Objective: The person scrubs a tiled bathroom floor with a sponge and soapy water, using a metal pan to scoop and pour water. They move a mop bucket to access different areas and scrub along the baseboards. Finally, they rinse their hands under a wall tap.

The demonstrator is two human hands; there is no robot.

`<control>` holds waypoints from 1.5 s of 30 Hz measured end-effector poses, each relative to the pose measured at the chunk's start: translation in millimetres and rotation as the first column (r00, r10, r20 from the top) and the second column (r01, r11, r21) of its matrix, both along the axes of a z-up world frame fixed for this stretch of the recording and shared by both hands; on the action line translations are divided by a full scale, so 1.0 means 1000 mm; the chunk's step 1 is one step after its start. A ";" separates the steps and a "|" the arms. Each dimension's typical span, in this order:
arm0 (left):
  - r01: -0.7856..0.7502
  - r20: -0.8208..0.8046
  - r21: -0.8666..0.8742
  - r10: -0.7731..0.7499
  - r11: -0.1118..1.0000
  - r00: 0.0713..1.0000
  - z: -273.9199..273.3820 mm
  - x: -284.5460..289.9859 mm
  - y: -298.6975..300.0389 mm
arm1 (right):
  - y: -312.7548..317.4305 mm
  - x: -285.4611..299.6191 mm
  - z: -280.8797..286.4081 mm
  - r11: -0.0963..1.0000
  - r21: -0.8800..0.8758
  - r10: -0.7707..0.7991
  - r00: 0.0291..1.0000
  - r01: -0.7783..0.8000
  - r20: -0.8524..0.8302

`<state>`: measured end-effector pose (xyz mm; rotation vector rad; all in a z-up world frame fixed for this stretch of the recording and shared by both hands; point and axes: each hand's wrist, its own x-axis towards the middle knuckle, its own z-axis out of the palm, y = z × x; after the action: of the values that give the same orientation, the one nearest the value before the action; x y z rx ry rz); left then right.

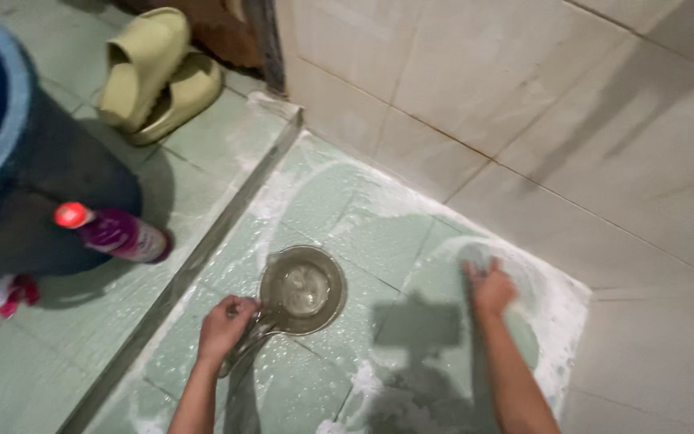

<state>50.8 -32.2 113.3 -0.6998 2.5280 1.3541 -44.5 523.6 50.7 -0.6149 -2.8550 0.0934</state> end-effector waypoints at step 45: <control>0.776 0.273 -0.446 -0.757 0.446 0.593 -0.119 -0.112 0.084 | -0.084 -0.073 -0.006 0.996 -0.004 0.092 0.993 -0.092 -0.076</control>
<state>-60.8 51.9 -5.9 0.4118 2.6143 0.3019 -118.0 439.2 44.6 -0.4707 -2.8105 0.1396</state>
